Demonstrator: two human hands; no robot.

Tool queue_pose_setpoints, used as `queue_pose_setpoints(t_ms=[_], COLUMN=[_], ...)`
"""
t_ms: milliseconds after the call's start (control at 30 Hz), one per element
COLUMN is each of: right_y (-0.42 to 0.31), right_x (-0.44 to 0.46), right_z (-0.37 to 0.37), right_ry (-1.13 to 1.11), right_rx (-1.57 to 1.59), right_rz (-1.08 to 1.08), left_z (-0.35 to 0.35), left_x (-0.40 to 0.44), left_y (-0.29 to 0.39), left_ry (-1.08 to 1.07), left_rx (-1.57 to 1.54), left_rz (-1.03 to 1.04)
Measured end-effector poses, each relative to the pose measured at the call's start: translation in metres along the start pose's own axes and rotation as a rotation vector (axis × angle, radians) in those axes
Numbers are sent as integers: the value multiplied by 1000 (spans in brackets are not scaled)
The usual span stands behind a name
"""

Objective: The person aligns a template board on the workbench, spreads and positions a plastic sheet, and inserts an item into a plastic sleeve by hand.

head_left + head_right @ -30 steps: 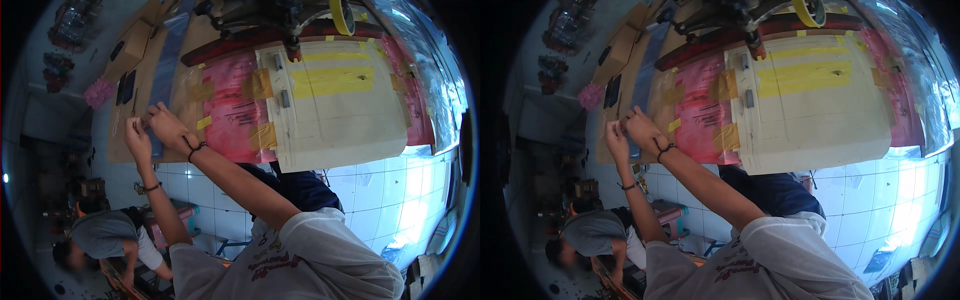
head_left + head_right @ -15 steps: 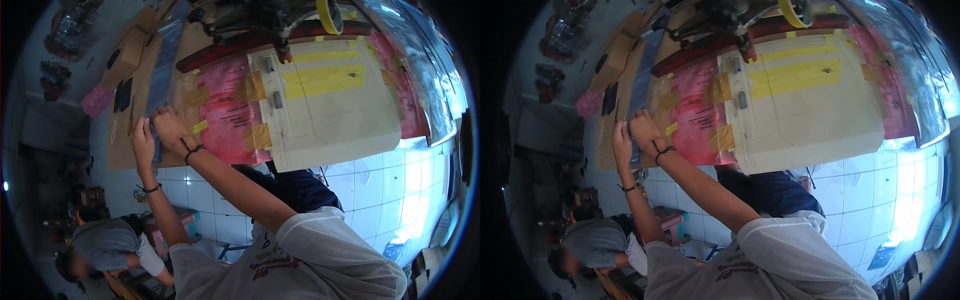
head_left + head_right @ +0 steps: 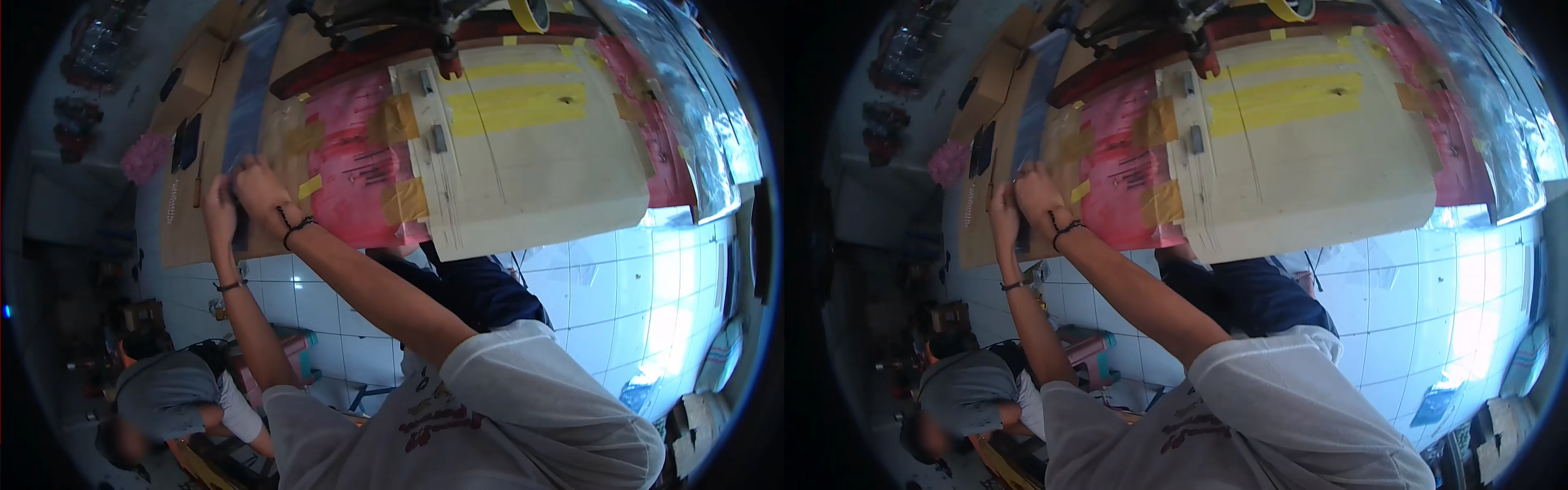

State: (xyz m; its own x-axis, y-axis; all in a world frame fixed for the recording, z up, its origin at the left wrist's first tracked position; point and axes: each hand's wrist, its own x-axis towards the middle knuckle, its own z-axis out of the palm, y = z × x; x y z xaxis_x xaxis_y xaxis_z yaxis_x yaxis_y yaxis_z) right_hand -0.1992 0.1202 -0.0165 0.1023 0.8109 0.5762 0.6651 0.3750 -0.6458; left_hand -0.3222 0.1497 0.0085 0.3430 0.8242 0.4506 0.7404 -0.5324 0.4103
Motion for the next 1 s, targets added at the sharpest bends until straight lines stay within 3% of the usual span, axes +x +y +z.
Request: queue_pose_setpoints(t_ms=[67, 167, 300, 400, 467, 500, 600, 700, 800, 867, 1000], right_y=[-1, 1, -1, 0, 4, 3, 3, 2, 0, 1, 3], right_x=[-1, -3, -1, -4, -2, -5, 5, -3, 0, 2, 3], right_z=[-3, -28, -21, -25, -33, -28, -17, -12, -28, -33, -30], right_ry=[38, 39, 96, 107, 144, 153, 218, 233, 258, 344, 387], right_rx=[-7, 76, -5, 70, 202, 131, 22, 107, 173, 227, 222], right_rz=[142, -45, 99, 74, -58, 21, 148, 150, 153, 237, 259], left_z=[-6, -11, -3, 5, 6, 2, 1, 1, 13, 14, 9], left_x=[3, 6, 5, 5, 8, 10, 2, 8, 11, 11, 11], left_y=[6, 10, 15, 24, 22, 27, 45, 25, 16, 41, 47], left_ry=[-75, -93, -134, 18, 19, 26, -20, 20, 143, 150, -21], left_rx=[-80, -30, -23, -244, -143, -88, -82, -217, -229, -428, -641], left_rz=[-11, -128, -107, -57, -136, -172, 76, -191, -172, -169, -312])
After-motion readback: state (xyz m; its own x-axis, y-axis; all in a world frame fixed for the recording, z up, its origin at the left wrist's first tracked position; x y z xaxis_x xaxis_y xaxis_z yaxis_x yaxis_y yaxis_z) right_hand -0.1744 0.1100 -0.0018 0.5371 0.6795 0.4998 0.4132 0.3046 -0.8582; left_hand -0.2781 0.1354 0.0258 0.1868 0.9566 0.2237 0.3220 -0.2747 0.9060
